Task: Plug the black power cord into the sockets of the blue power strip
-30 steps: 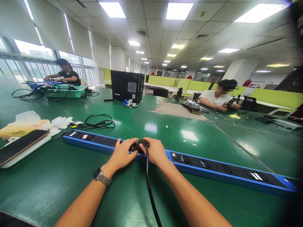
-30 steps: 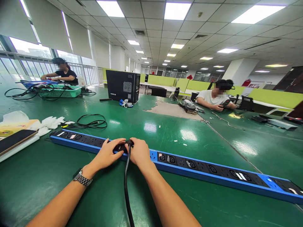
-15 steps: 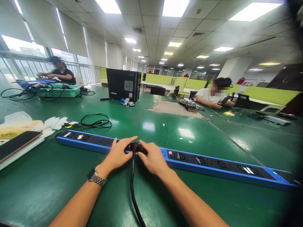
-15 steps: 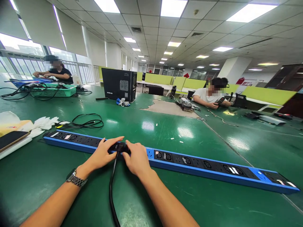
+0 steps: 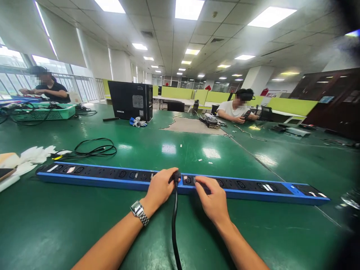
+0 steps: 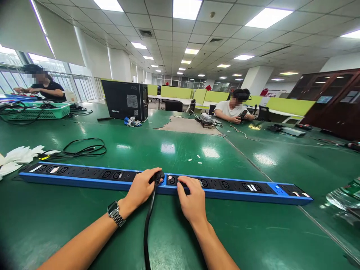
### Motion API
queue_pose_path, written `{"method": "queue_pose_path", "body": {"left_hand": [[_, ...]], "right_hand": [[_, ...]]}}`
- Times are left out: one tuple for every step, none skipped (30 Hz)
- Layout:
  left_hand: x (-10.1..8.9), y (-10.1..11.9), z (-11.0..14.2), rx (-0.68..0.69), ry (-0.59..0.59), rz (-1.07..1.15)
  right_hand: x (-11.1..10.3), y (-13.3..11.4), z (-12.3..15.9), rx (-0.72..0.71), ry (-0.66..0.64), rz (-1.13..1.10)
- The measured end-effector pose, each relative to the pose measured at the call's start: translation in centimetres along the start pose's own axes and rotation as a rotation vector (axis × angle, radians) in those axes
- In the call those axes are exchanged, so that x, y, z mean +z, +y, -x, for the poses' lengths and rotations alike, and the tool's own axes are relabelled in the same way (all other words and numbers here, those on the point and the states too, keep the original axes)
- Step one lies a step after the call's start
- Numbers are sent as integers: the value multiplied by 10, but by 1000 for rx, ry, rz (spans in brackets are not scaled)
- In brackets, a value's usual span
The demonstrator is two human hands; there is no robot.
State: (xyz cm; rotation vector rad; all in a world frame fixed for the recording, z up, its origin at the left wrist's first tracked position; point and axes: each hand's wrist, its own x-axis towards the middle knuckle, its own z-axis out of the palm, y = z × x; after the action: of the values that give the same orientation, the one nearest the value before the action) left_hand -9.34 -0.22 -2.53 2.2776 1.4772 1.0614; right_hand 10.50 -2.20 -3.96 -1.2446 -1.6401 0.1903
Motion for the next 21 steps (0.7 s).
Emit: {"method": "queue_pose_path", "body": {"left_hand": [[1, 2, -2, 7, -24, -33], [2, 4, -3, 22, -50, -65], [1, 6, -5, 38, -72, -92], [0, 7, -5, 57, -90, -114], [-2, 8, -6, 74, -105, -133], [-5, 8, -5, 86, -122, -153], [-9, 7, -4, 91, -138, -174], [-15, 4, -2, 88, -152, -196], [-22, -1, 1, 77, -159, -227], [-31, -8, 5, 55, -158, -269], [-41, -17, 10, 20, -148, -320], [-52, -28, 15, -27, -131, -382], [-63, -39, 21, -80, -116, -445], [-73, -50, 26, -127, -105, -498], [-81, -60, 31, -161, -100, -533], [-88, -68, 35, -178, -99, -549], [-92, -74, 38, -180, -99, -553], [-94, -77, 40, -172, -99, -549], [-94, -79, 41, -161, -98, -545], [-93, -79, 41, -156, -94, -541], [-92, -79, 41, -155, -89, -539]], "right_hand": [[1, -2, 0, 0, -3, -4], [0, -3, 0, -2, -3, -3], [0, -3, 0, -8, 0, 2], [0, -3, 0, -17, -3, 14], [0, -4, 0, -32, -18, 31], [1, -4, 0, -52, -46, 51], [3, -5, -2, -76, -83, 72], [6, -7, -3, -103, -129, 90], [10, -8, -6, -134, -180, 104], [15, -10, -9, -167, -231, 112], [20, -11, -12, -199, -275, 118], [25, -11, -15, -226, -309, 122], [30, -12, -18, -247, -331, 126], [35, -12, -20, -263, -338, 132], [39, -12, -21, -274, -324, 138], [42, -14, -22, -281, -290, 142], [44, -17, -23, -290, -241, 144], [46, -22, -24, -299, -182, 144], [48, -29, -25, -308, -126, 145], [51, -38, -27, -318, -91, 150], [55, -50, -28, -331, -93, 160]]}}
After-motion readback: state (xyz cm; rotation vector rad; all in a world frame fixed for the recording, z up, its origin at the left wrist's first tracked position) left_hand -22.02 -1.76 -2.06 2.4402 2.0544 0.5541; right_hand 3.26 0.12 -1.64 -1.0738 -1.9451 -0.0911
